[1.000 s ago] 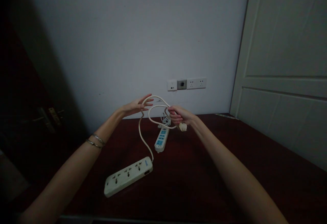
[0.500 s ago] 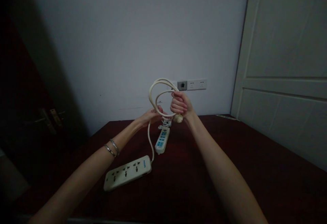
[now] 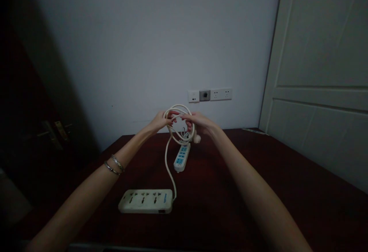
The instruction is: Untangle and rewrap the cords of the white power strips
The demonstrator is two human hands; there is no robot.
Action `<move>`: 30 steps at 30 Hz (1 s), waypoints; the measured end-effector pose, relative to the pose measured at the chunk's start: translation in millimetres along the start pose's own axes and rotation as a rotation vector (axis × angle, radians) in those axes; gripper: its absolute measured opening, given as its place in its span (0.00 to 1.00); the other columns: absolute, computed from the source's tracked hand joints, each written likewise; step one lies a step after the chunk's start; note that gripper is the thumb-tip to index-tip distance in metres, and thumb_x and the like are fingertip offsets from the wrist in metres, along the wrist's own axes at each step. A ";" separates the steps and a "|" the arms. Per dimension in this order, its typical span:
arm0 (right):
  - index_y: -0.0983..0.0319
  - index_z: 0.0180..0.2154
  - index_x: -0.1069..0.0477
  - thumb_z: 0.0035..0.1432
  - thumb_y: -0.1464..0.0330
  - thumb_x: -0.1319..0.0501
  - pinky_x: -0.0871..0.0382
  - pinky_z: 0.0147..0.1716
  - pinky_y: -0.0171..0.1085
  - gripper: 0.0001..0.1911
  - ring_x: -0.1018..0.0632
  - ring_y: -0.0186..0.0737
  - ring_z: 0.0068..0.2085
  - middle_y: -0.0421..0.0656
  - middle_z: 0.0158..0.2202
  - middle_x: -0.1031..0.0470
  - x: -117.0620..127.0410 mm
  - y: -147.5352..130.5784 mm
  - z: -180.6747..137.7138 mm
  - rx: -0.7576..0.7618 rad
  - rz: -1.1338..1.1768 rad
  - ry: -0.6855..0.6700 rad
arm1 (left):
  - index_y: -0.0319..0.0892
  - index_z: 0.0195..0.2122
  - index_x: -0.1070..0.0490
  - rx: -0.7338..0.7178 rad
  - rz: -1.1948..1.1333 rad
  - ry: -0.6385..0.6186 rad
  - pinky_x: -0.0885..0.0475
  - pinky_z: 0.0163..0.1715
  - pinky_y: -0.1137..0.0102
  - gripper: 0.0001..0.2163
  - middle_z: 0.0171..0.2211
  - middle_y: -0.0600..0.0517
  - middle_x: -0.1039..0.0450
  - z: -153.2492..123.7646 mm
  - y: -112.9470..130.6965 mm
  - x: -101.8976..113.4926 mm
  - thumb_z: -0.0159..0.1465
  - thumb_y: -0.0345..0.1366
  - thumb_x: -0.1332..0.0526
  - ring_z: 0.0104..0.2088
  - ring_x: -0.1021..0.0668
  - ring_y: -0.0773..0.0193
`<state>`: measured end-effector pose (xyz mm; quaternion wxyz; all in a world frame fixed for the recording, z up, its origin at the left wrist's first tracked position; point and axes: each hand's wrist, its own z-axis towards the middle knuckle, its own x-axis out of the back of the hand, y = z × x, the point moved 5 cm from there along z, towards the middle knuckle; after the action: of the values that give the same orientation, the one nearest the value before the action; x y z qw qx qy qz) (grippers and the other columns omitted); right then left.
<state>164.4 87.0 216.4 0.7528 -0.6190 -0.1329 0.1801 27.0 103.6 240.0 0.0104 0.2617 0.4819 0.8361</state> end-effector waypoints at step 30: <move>0.61 0.23 0.42 0.59 0.62 0.43 0.46 0.10 0.20 0.16 0.49 0.20 0.09 0.27 0.09 0.51 16.4 -11.2 -0.7 0.177 0.693 0.097 | 0.38 0.45 0.36 0.159 -0.488 -0.077 0.30 0.22 0.73 0.22 0.35 0.46 0.27 -27.4 -77.4 -47.3 0.53 0.45 0.36 0.24 0.24 0.67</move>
<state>180.7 91.7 226.9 0.7032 -0.5675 0.1371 0.4058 37.3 110.4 146.0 0.2098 0.1693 0.5942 0.7578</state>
